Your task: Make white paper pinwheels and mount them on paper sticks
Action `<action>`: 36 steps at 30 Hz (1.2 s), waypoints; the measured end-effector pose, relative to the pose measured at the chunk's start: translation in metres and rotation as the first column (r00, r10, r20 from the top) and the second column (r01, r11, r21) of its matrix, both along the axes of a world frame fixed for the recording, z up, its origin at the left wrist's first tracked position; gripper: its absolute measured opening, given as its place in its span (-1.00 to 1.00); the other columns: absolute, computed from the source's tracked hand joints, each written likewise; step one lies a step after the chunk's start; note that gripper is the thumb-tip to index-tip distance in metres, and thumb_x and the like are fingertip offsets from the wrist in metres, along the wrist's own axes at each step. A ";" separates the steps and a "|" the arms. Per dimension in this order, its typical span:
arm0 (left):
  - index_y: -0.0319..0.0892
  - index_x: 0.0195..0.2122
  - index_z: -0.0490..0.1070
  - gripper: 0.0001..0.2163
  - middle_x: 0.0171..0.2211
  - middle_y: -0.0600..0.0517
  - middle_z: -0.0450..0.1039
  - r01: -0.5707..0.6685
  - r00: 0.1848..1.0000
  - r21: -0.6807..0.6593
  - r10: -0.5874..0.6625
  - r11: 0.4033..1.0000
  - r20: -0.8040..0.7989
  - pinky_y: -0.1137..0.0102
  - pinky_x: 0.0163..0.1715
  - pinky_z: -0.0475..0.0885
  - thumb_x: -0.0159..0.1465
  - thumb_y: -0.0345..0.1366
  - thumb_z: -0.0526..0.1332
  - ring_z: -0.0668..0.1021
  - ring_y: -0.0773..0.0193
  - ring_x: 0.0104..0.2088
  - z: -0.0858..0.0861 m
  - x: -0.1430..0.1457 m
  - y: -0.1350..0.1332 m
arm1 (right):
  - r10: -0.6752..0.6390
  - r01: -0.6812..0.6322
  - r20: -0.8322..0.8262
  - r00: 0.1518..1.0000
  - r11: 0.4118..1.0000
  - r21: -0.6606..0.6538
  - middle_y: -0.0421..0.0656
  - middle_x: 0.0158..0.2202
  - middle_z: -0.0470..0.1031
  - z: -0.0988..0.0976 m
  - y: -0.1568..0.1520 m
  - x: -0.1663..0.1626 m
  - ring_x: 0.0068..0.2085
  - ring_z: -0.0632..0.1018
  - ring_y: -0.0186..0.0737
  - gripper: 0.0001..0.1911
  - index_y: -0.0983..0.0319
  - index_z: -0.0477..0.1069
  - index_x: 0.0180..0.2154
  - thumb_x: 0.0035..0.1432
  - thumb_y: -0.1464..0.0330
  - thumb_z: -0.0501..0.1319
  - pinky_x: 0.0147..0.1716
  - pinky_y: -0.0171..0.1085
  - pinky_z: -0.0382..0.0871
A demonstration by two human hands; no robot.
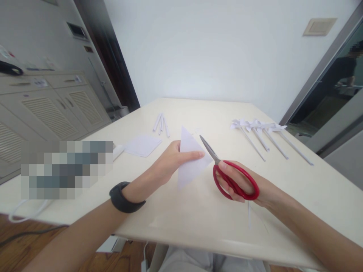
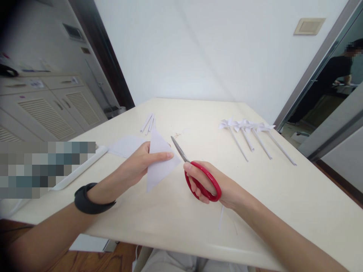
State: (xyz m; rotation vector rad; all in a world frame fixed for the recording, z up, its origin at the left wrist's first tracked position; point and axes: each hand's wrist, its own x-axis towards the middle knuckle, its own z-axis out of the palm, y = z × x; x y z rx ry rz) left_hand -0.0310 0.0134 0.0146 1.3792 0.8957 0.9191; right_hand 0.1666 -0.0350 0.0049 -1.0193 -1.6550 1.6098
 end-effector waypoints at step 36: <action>-0.21 -0.59 0.31 -0.79 -0.58 0.14 0.21 0.252 0.960 0.263 -0.205 0.931 -0.192 0.48 -0.50 0.19 0.17 -0.32 0.18 0.31 0.39 -0.51 0.003 0.006 -0.007 | -0.265 0.279 -0.106 0.958 0.950 0.141 -0.36 -0.49 0.23 -0.001 0.001 -0.005 -0.60 0.28 -0.50 -0.79 0.16 0.18 -0.38 0.04 0.41 0.24 -0.67 -0.44 0.11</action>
